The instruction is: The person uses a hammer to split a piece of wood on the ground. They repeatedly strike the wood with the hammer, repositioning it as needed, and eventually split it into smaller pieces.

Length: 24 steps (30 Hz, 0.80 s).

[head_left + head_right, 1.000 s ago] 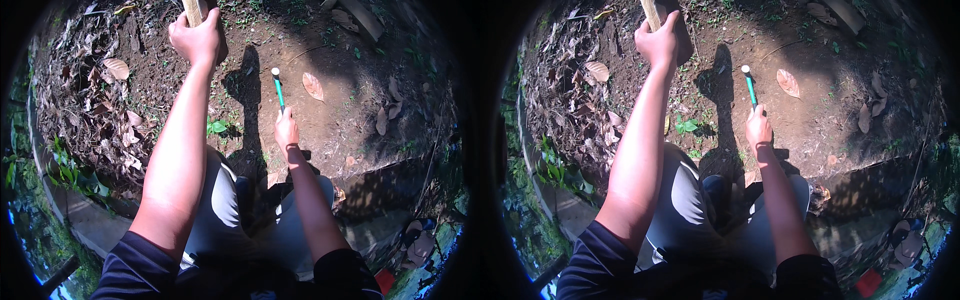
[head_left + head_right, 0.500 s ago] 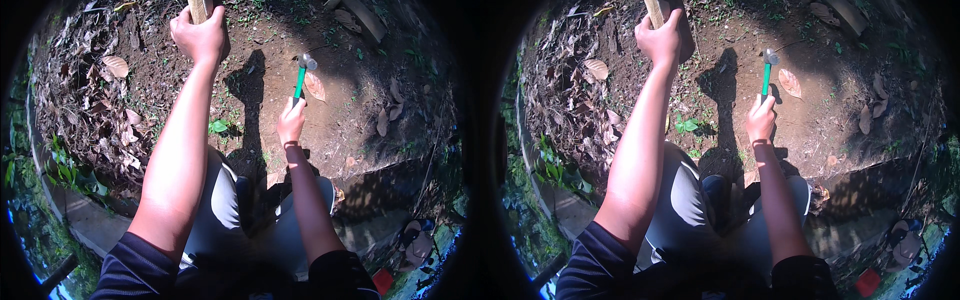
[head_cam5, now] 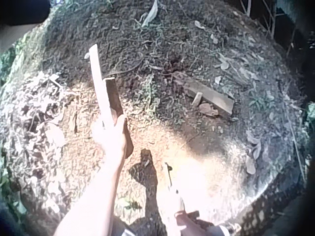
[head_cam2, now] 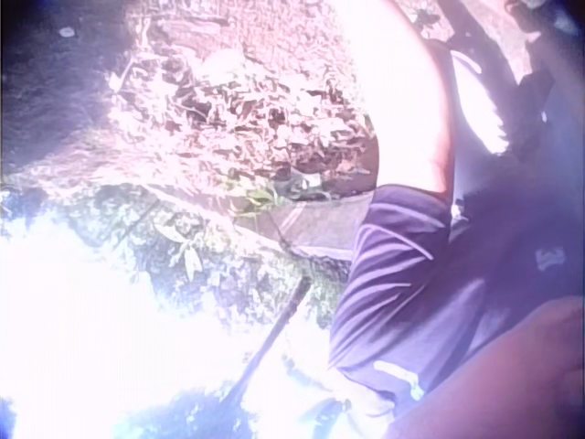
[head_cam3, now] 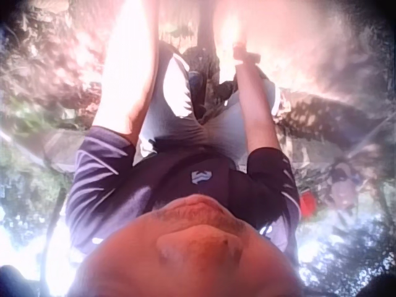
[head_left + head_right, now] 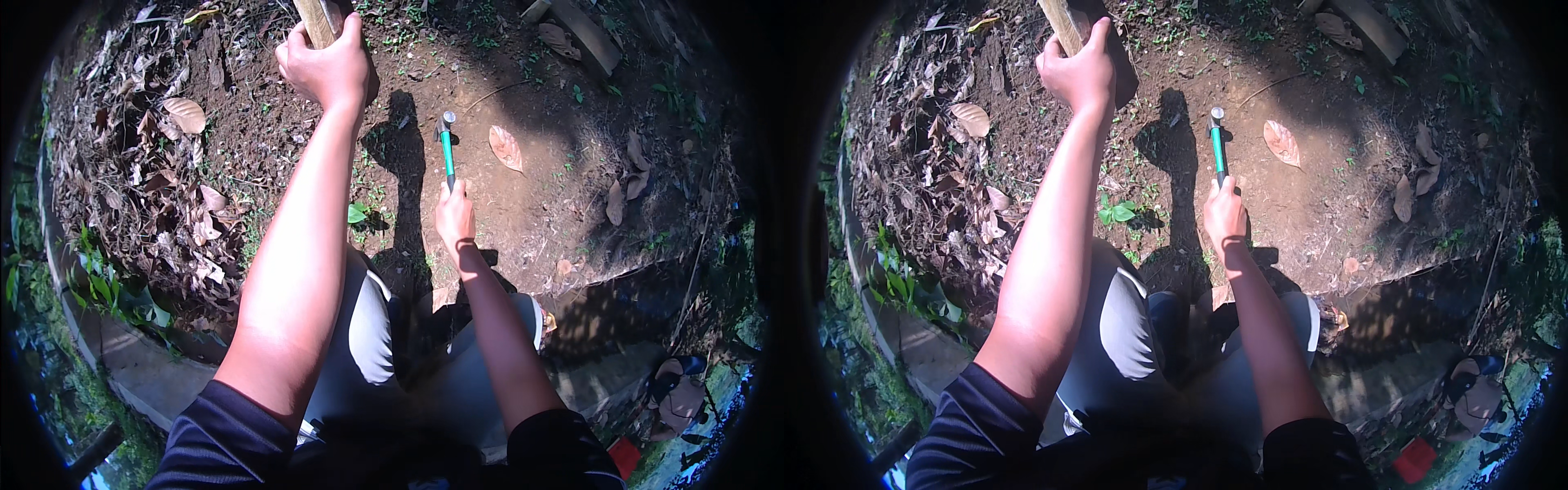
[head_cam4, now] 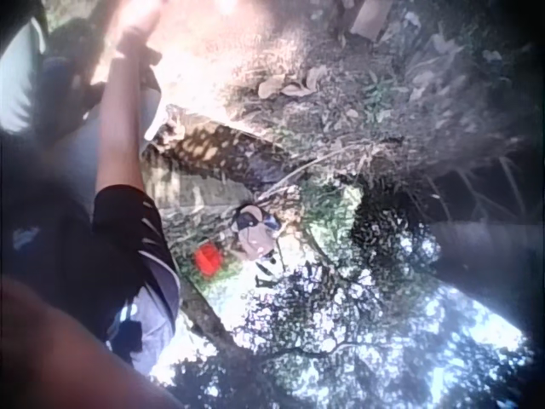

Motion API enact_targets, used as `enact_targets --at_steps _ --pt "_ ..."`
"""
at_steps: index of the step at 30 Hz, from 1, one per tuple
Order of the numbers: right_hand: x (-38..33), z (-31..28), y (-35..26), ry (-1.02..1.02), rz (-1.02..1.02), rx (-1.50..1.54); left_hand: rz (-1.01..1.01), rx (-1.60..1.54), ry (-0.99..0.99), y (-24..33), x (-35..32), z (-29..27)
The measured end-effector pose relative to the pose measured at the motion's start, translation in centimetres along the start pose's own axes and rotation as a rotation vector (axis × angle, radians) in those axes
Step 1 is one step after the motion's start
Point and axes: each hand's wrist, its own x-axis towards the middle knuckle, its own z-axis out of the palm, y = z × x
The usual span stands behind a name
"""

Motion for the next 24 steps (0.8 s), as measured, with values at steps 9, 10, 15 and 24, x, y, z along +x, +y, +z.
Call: enact_targets --at_steps 9,10,15,24 --pt "-1.2 2.9 -1.5 -0.043 0.065 0.016 -0.074 -0.048 -0.008 0.7 -0.6 0.0" --pt "-1.3 2.0 -3.4 -0.087 0.077 0.071 -0.061 -0.037 0.003 0.4 0.3 -0.5" --pt "-0.8 1.9 -4.4 0.281 -0.04 0.384 -0.001 -0.019 0.024 0.2 0.2 -0.8" --pt "0.1 0.0 -3.7 0.166 -0.065 0.203 0.028 0.027 0.048 0.2 -0.3 -1.0"
